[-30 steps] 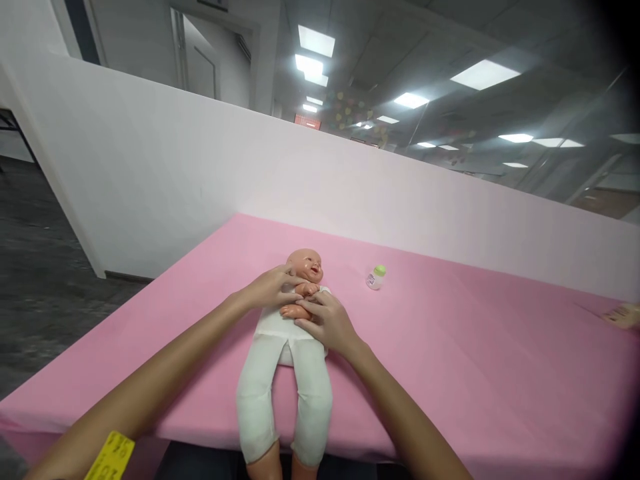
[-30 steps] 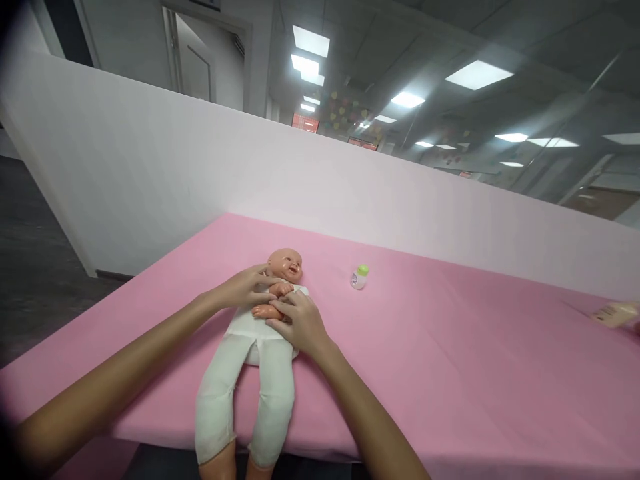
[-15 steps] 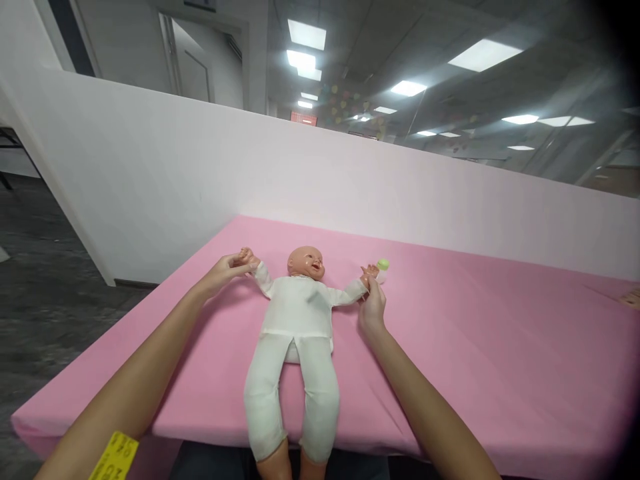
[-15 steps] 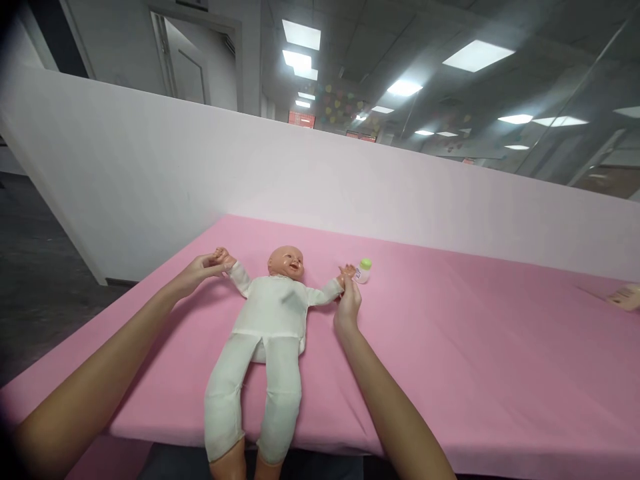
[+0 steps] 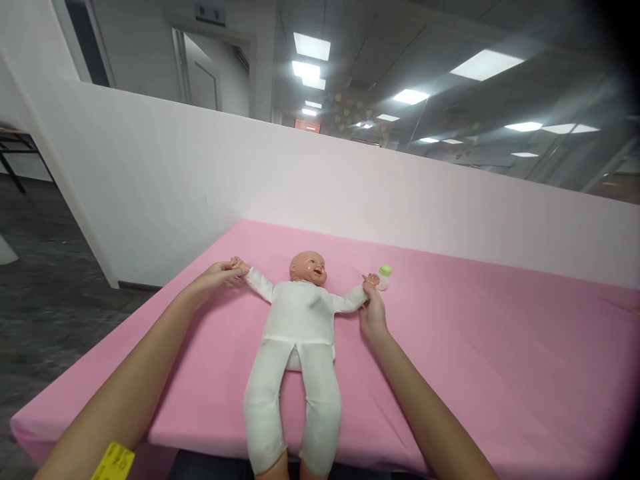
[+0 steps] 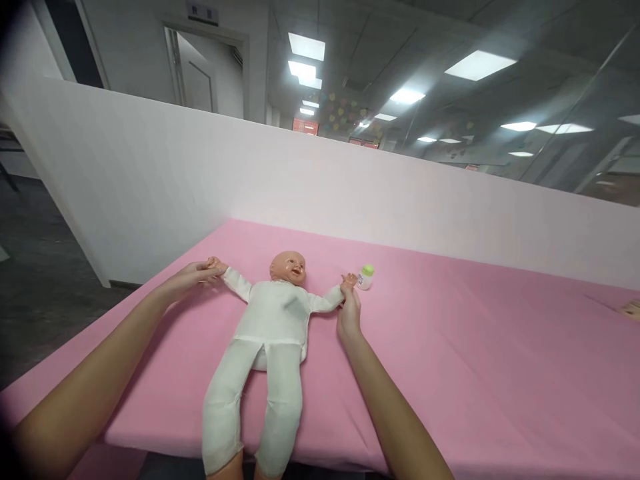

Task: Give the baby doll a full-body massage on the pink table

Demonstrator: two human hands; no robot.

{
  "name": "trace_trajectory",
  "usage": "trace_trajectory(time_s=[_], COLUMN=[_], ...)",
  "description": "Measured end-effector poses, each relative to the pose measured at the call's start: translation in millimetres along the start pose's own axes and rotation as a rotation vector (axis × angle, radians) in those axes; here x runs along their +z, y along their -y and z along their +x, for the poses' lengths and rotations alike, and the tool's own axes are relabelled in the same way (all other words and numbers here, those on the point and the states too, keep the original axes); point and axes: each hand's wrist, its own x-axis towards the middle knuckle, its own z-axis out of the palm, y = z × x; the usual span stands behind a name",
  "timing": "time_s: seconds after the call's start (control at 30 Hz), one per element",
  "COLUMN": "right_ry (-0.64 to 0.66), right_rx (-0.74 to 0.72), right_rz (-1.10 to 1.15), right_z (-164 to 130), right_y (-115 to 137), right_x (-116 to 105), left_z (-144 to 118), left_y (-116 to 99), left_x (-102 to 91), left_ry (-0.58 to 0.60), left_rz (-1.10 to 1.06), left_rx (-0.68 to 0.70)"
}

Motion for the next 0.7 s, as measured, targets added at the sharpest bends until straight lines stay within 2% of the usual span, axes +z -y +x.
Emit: trace_trajectory(time_s=[0.1, 0.17, 0.23, 0.3, 0.37, 0.43, 0.5, 0.63, 0.7], right_ry=[0.080, 0.244, 0.463, 0.604, 0.654, 0.667, 0.673, 0.649, 0.626], right_rx=[-0.203, -0.370, -0.584, -0.730, -0.784, -0.798, -0.811, -0.806, -0.773], right_rz=[-0.042, -0.177, -0.362, -0.489, -0.544, -0.556, -0.548, -0.546, -0.538], right_z=[-18, -34, -50, -63, -71, -73, -73, -72, -70], right_y=[21, 34, 43, 48, 51, 51, 52, 53, 53], right_x=[10, 17, 24, 30, 35, 37, 37, 34, 31], left_z=[2, -1, -9, -19, -26, -31, -33, -36, -35], left_y=[-8, -13, -17, -19, -20, -21, -22, -29, -31], left_x=[29.1, 55.1, 82.8, 107.3, 124.4, 132.0, 131.9, 121.9, 116.3], left_ry=[-0.099, -0.192, -0.235, -0.212, -0.100, -0.055, -0.044, 0.010, -0.024], left_rz=[-0.083, -0.087, -0.065, 0.005, 0.174, 0.329, 0.429, 0.462, 0.390], left_rx=[0.107, 0.219, 0.303, 0.388, 0.535, 0.661, 0.721, 0.712, 0.692])
